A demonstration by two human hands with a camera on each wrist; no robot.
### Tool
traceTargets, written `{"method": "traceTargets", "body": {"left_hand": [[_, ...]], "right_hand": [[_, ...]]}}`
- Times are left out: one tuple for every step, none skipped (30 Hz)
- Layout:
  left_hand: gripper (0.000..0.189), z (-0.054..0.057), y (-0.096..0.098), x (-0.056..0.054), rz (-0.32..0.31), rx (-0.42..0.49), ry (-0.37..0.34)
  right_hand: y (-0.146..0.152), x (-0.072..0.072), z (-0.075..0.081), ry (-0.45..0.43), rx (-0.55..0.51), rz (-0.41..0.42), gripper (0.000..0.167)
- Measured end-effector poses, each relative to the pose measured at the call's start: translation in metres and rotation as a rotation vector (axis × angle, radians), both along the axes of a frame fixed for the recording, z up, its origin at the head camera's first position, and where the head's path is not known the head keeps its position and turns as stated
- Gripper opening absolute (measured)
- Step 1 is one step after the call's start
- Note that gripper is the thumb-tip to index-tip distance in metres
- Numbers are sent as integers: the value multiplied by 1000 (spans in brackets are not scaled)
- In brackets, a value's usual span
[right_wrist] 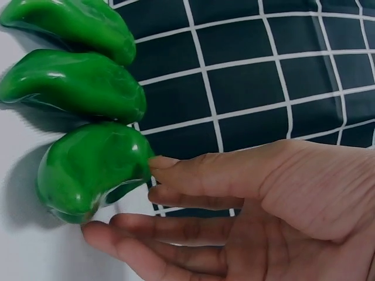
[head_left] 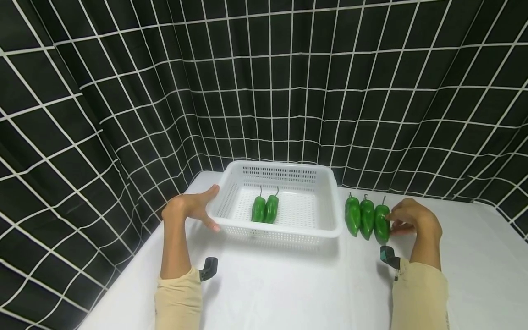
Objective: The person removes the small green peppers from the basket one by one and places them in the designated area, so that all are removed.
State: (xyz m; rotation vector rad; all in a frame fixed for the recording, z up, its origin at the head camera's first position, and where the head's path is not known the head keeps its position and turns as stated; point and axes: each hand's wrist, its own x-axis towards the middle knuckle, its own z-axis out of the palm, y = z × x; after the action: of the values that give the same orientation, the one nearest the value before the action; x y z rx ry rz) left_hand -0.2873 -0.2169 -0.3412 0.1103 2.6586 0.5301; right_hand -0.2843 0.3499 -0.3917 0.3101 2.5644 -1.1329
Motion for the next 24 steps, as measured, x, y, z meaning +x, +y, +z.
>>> {"method": "traceTargets", "body": {"left_hand": [[147, 0, 0, 0, 1, 2, -1], [147, 0, 0, 0, 2, 5, -2], [147, 1, 0, 0, 3, 5, -2], [147, 1, -1, 0, 5, 4, -3], [146, 1, -1, 0, 4, 2, -2], [146, 1, -1, 0, 2, -2, -1], [146, 1, -1, 1, 1, -7, 0], [146, 1, -1, 0, 2, -9, 2], [146, 0, -1, 0, 3, -14, 4], [146, 0, -1, 0, 6, -16, 4], [146, 0, -1, 0, 5, -18, 6], [146, -1, -1, 0, 6, -20, 7], [146, -1, -1, 0, 6, -22, 8], [146, -1, -1, 0, 4, -22, 8], [146, -1, -1, 0, 2, -21, 8], [146, -1, -2, 0, 1, -21, 7], [146, -1, -2, 0, -1, -20, 6], [146, -1, -2, 0, -1, -21, 6], [146, -1, -2, -1, 0, -19, 5], [147, -1, -2, -1, 0, -19, 5], [147, 0, -2, -1, 2, -20, 6], [147, 0, -2, 0, 5, -20, 6], [147, -1, -2, 0, 4, -19, 7], [146, -1, -2, 0, 1, -20, 9]], "right_hand": [[0, 1, 3, 0, -1, 3, 48], [-1, 2, 6, 4, 5, 5, 50], [-1, 3, 10, 10, 14, 4, 52], [-2, 4, 14, 18, 25, 1, 55], [-3, 5, 18, 29, 44, 5, 57], [-5, 6, 22, 43, 66, 2, 60], [-6, 8, 26, 60, 93, 1, 62], [-8, 9, 30, 80, 117, -1, 65], [-11, 9, 33, 98, 127, -5, 67], [-14, 9, 35, 122, 128, -6, 67], [-17, 10, 36, 145, 126, -6, 68], [-20, 10, 38, 164, 113, -2, 68], [-23, 9, 39, 188, 92, 10, 68], [-27, 8, 39, 210, 67, 17, 67], [-31, 7, 40, 231, 44, 24, 66], [-35, 6, 42, 252, 31, 39, 65], [-39, 5, 43, 269, 25, 50, 64], [-44, 4, 44, 287, 18, 60, 63], [-49, 3, 46, 311, 16, 66, 61], [-54, 2, 48, 330, 18, 73, 59], [-60, 1, 49, 351, 13, 82, 58], [-66, 0, 51, 371, 9, 90, 56], [-72, -1, 52, 390, 0, 96, 55], [-77, -2, 53, 412, -8, 104, 53]]}}
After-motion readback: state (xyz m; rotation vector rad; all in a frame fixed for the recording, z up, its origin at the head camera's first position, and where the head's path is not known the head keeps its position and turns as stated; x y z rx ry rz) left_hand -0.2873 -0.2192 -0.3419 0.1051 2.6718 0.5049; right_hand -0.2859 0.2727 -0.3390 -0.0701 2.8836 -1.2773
